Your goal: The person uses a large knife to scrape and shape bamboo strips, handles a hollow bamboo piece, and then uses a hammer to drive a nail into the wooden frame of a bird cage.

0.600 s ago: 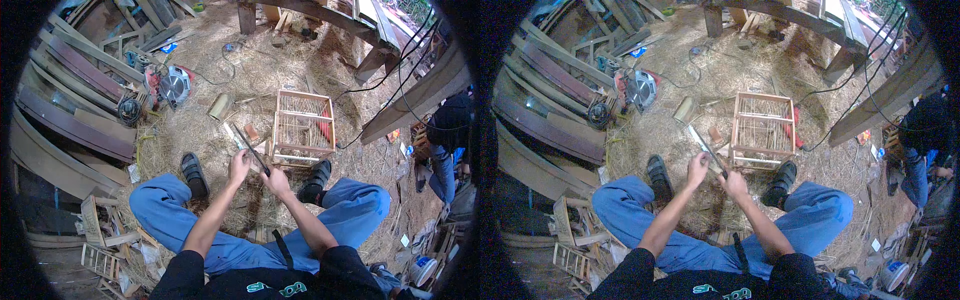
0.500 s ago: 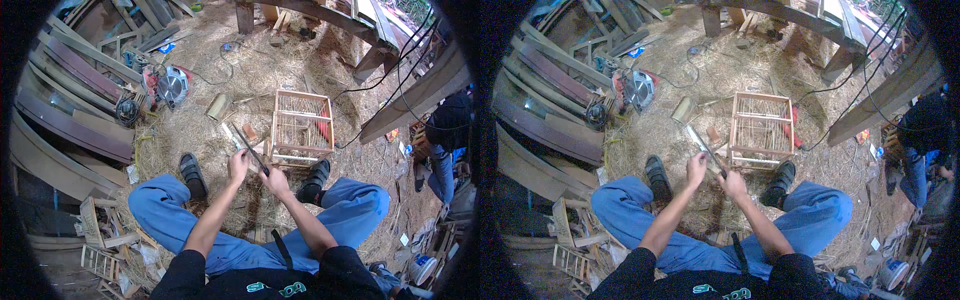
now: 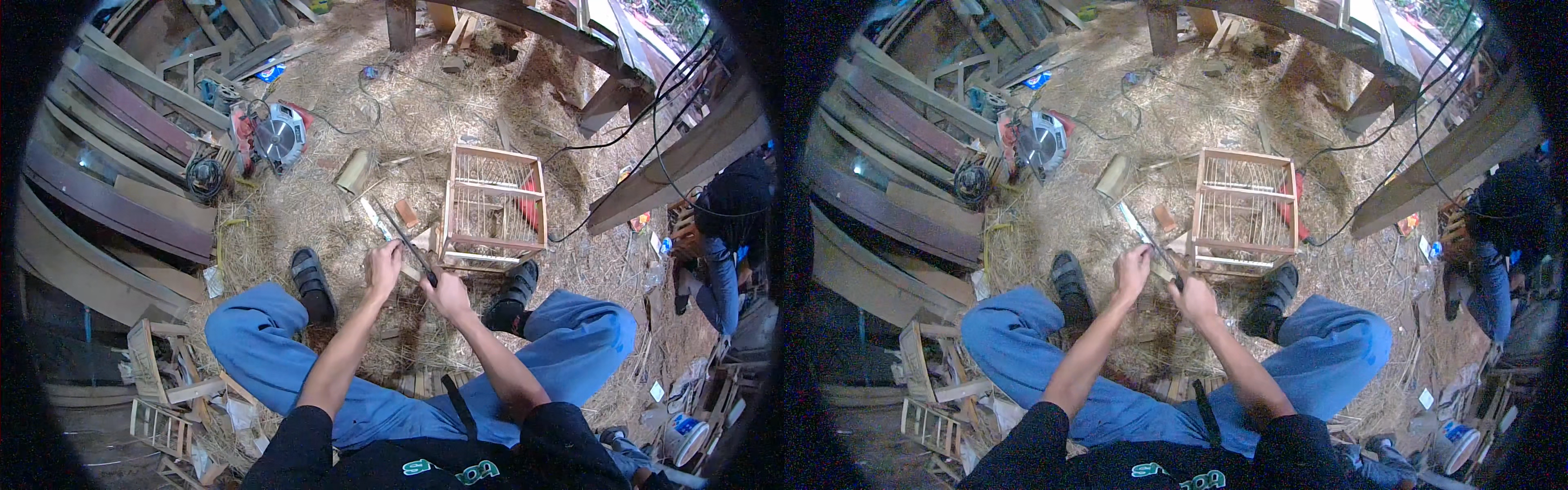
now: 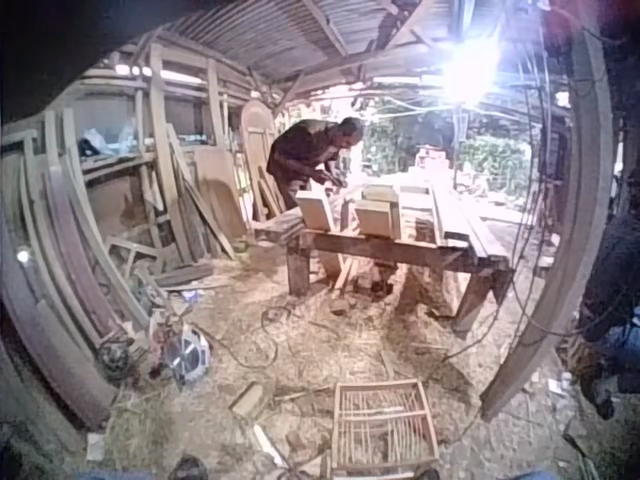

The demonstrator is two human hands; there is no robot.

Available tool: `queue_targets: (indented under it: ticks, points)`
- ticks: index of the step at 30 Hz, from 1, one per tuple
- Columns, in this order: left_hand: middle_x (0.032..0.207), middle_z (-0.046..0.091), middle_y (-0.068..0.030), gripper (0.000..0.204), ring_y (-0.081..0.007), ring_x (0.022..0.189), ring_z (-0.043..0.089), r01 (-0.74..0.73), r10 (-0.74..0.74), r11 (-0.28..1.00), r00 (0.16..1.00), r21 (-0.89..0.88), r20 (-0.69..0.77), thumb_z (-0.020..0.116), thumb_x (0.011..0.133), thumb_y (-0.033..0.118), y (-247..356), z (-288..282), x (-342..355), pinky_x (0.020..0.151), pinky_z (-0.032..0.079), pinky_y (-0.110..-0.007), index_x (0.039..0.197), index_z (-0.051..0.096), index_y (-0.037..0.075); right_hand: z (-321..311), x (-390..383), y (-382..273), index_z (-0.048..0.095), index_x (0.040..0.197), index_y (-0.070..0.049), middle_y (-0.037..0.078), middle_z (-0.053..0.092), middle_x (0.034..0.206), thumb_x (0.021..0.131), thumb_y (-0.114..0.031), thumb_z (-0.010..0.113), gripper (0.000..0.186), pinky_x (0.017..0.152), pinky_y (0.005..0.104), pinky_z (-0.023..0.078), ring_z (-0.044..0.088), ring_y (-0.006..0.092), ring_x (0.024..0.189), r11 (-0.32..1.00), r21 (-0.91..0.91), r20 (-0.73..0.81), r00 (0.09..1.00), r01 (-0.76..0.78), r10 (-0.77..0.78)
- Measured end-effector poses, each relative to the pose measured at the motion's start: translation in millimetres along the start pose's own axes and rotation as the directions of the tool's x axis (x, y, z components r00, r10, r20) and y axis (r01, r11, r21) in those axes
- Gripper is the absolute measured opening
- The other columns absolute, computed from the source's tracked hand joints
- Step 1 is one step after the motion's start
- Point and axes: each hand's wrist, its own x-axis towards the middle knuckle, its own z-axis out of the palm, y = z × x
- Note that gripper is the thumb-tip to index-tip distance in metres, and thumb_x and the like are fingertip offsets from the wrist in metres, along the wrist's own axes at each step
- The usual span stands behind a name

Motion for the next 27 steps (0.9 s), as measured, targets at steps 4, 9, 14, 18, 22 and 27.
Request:
queue_targets:
  ticks: [4,9,14,18,22,27]
  points:
    - [0.09,0.071,-0.0188,0.017,-0.0358,0.085,0.069,-0.081,0.082,0.997,0.995,0.018,-0.048,0.064,0.089,0.016,1,-4,0,0.073,0.053,-0.043,0.099,0.073,0.005,-9,-2,-8,0.06,0.111,-0.003,0.029,0.066,0.081,0.09,-0.034,0.061,0.037,0.074,0.0527,0.053,0.066,0.0461,0.081,1.0,-0.028,0.009,1.0,0.005,-0.005]
    - [0.093,0.07,-0.0195,0.016,-0.0361,0.088,0.067,-0.071,0.072,0.997,0.996,0.027,-0.056,0.063,0.091,0.014,1,-3,0,0.075,0.053,-0.043,0.099,0.072,0.004,-9,-4,-11,0.061,0.11,-0.004,0.028,0.066,0.081,0.089,-0.032,0.062,0.035,0.074,0.0532,0.053,0.066,0.046,0.081,1.0,-0.028,0.001,1.0,-0.004,0.004]
    - [0.094,0.07,-0.0208,0.016,-0.0363,0.087,0.069,-0.027,0.017,0.994,0.996,-0.109,-0.09,0.064,0.092,0.016,2,1,-3,0.074,0.054,-0.043,0.101,0.071,0.004,1,-1,-3,0.064,0.105,-0.004,0.028,0.067,0.082,0.089,-0.032,0.061,0.032,0.076,0.0526,0.053,0.066,0.0454,0.082,0.999,0.033,0.006,1.0,-0.015,0.015]
    - [0.091,0.071,-0.0211,0.017,-0.0356,0.082,0.071,-0.09,0.088,0.996,0.993,-0.026,-0.078,0.063,0.095,0.018,-8,-1,-7,0.069,0.055,-0.043,0.104,0.07,0.006,-8,-6,-16,0.066,0.103,-0.004,0.028,0.066,0.082,0.089,-0.032,0.061,0.031,0.077,0.0525,0.052,0.066,0.0454,0.082,1.0,0.029,0.01,1.0,-0.007,0.007]
    - [0.09,0.071,-0.0212,0.02,-0.0373,0.077,0.07,-0.039,0.04,0.996,0.999,-0.079,0.012,0.063,0.093,0.018,-1,-10,-10,0.068,0.054,-0.043,0.106,0.069,0.005,-8,-9,-12,0.064,0.098,-0.003,0.028,0.067,0.082,0.089,-0.034,0.061,0.032,0.077,0.0542,0.052,0.066,0.0461,0.082,0.999,0.028,0.018,1.0,-0.024,0.023]
    - [0.09,0.07,-0.0215,0.019,-0.0366,0.078,0.07,0.022,-0.019,0.994,0.999,-0.103,0.03,0.064,0.092,0.017,-2,-15,-12,0.068,0.055,-0.043,0.106,0.069,0.004,-6,-10,-10,0.063,0.095,-0.003,0.027,0.067,0.084,0.089,-0.036,0.062,0.034,0.078,0.0552,0.052,0.066,0.0467,0.084,1.0,0.017,0.043,0.999,-0.01,0.009]
